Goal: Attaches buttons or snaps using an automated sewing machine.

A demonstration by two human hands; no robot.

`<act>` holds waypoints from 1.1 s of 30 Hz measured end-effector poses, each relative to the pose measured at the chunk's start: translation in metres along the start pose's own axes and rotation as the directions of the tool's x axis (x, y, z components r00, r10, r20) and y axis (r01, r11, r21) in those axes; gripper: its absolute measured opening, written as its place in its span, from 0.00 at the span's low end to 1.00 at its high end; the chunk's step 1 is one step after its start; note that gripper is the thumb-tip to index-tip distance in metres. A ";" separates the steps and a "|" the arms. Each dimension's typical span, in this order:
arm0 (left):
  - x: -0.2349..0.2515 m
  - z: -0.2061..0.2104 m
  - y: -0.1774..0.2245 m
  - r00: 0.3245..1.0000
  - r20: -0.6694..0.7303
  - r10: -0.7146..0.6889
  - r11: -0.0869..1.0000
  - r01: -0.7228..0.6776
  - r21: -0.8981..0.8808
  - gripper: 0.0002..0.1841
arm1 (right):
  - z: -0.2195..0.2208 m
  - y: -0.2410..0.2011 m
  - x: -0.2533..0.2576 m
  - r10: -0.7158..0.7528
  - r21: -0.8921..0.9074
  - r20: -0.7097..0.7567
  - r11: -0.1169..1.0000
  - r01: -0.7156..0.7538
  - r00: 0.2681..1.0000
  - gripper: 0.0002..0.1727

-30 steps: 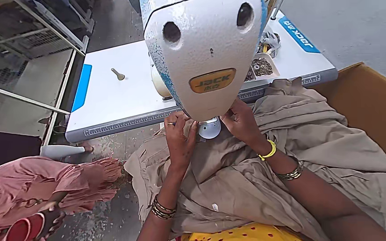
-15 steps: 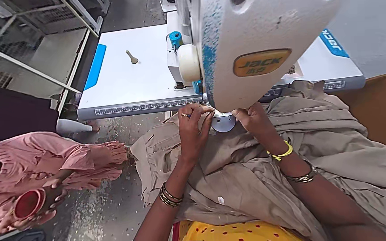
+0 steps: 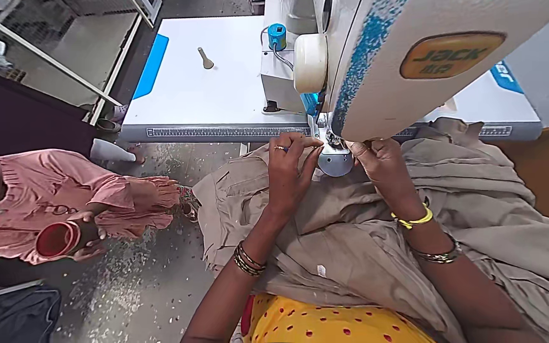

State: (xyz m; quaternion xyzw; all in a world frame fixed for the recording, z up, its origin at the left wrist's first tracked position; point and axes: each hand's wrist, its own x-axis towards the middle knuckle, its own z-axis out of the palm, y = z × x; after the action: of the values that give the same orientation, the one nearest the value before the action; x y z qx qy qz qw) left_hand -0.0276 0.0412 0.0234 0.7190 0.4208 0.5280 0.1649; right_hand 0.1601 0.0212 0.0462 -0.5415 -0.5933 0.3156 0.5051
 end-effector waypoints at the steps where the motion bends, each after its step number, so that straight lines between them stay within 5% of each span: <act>1: 0.001 0.001 0.001 1.000 -0.003 0.006 1.000 -0.006 -0.007 0.06 | 0.000 0.001 0.001 -0.004 -0.005 -0.013 1.000 0.004 1.000 0.04; 7: 0.003 0.005 0.003 1.000 0.000 0.027 0.999 -0.027 -0.023 0.06 | -0.001 0.003 0.007 -0.133 -0.094 -0.006 0.987 0.131 0.991 0.09; 15: 0.012 0.015 0.006 0.995 -0.074 0.073 0.992 -0.065 0.104 0.06 | 0.000 0.006 0.000 -0.070 -0.139 -0.084 0.989 0.058 0.994 0.05; 29: 0.013 0.019 0.005 0.996 -0.081 0.044 0.996 -0.037 0.080 0.13 | 0.003 0.005 0.002 -0.100 -0.081 -0.046 0.992 0.096 0.994 0.05; 33: 0.017 0.024 0.005 0.996 -0.073 0.052 0.996 -0.047 0.070 0.08 | 0.003 0.003 0.000 -0.080 -0.100 -0.040 0.992 0.076 0.996 0.08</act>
State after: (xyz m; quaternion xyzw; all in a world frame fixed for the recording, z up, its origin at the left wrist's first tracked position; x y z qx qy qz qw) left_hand -0.0025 0.0565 0.0288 0.7141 0.4266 0.5438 0.1114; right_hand 0.1586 0.0227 0.0423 -0.5488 -0.6175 0.2541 0.5029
